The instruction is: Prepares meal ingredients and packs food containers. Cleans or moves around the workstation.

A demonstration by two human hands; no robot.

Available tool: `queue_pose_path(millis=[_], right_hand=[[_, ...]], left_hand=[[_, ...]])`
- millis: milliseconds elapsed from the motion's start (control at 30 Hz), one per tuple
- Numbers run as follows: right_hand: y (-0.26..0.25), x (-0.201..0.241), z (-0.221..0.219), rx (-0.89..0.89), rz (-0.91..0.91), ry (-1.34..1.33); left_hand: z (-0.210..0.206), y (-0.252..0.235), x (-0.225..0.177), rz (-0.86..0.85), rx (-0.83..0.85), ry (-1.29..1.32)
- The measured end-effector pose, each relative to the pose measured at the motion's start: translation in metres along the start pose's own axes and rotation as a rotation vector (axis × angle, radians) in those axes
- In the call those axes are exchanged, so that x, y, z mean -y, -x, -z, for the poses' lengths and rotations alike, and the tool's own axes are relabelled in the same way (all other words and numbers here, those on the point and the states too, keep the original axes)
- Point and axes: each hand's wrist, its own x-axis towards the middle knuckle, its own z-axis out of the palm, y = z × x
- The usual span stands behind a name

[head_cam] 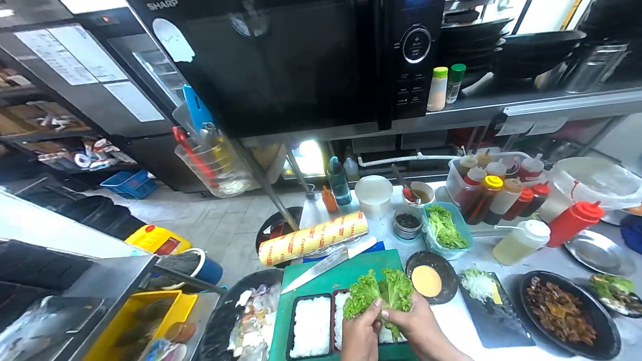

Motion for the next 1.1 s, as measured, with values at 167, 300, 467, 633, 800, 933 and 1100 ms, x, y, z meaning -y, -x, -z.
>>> queue_pose_path(millis=[167, 300, 467, 633, 800, 933, 1100], right_hand=[[0.003, -0.001, 0.000, 0.047, -0.021, 0.085], [0.007, 0.000, -0.002, 0.116, -0.012, 0.173], [0.029, 0.006, -0.002, 0.454, 0.057, 0.451], [0.021, 0.002, 0.014, 0.399, 0.012, 0.364], [0.021, -0.005, 0.034, 0.187, -0.071, 0.029], [0.033, -0.018, 0.040, 0.121, -0.109, -0.002], [0.034, -0.014, 0.054, 0.019, -0.093, -0.006]], left_hand=[[0.005, 0.005, 0.004, 0.145, -0.025, 0.161], [0.011, 0.015, 0.001, 0.179, -0.064, 0.206], [0.045, -0.004, -0.004, 0.098, -0.158, 0.073], [0.094, -0.046, -0.027, 0.019, -0.163, -0.366], [0.073, -0.082, -0.029, 0.152, 0.123, -0.685], [0.071, -0.119, -0.009, 0.202, 0.042, -1.082], [0.070, -0.112, -0.008, 0.166, -0.115, -1.163]])
